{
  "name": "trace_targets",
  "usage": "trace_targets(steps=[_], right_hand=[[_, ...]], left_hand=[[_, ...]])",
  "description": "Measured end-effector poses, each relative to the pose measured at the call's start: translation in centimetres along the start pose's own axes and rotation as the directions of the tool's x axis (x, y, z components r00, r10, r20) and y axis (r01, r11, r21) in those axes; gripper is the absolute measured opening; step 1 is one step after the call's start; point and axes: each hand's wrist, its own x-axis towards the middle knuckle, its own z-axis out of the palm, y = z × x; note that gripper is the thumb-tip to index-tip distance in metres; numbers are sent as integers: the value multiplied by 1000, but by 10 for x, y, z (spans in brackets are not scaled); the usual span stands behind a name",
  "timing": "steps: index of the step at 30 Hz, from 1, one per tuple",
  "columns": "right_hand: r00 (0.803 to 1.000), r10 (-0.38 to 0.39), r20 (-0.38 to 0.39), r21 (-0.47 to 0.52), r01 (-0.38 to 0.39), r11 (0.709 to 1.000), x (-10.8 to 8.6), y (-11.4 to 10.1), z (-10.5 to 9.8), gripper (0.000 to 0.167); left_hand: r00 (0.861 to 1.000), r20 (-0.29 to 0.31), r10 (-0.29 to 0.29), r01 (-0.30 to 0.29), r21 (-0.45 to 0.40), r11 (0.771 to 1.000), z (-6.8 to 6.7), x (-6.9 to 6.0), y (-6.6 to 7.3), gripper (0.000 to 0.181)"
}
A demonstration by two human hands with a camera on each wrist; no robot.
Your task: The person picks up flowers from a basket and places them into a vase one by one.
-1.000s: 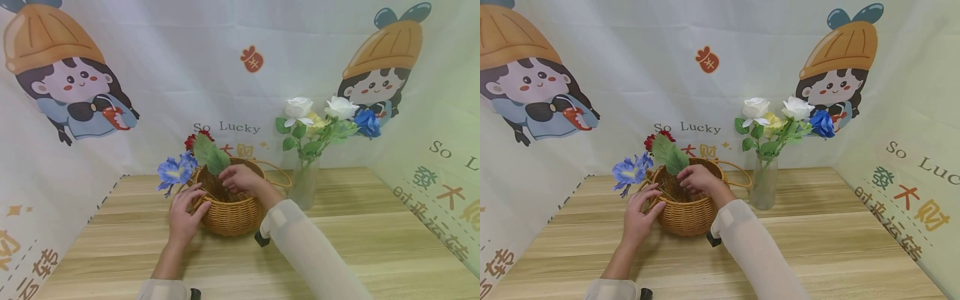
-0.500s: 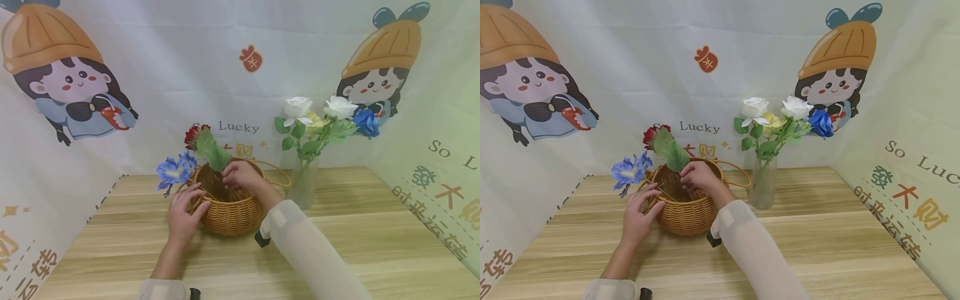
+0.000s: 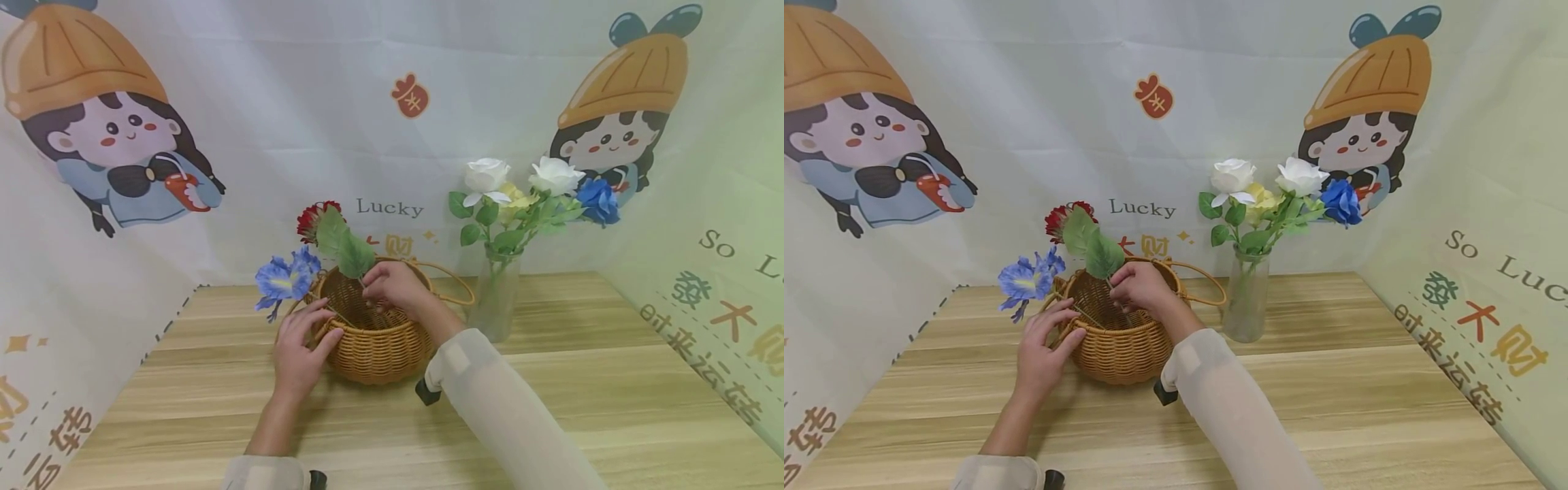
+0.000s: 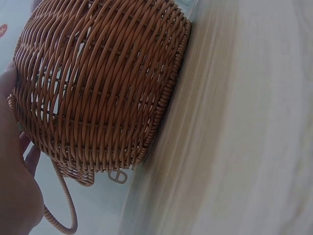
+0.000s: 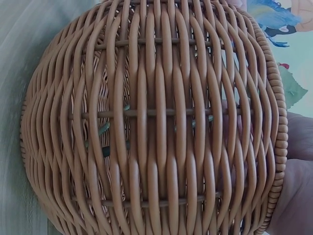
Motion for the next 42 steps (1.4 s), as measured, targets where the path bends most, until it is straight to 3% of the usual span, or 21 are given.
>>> trace_targets(steps=[4, 10, 18, 26, 33, 42], right_hand=[[999, -37, -2, -12, 37, 999, -2, -1, 0, 17], [994, -94, -64, -83, 89, 993, -7, -4, 0, 12], [971, -184, -151, -101, 170, 980, -6, -4, 5, 10], [909, -286, -301, -113, 264, 958, -10, 0, 5, 13], [854, -412, -317, -211, 360, 909, -17, -1, 8, 11], [797, -434, -420, -47, 458, 888, -21, 2, 0, 13]], left_hand=[[1000, 0, 0, 0, 3, 1000, 0, 0, 1, 26], [1000, 5, -6, 6, 5, 1000, -1, 0, 2, 25], [1000, -10, 3, -3, 1, 1000, -4, -1, 0, 27], [1000, 14, -2, 2, 6, 1000, -3, 0, -1, 26], [1000, -1, -22, 22, 12, 1000, -5, -1, -1, 26], [1000, 10, -22, 23, -15, 1000, -3, -1, -1, 26]])
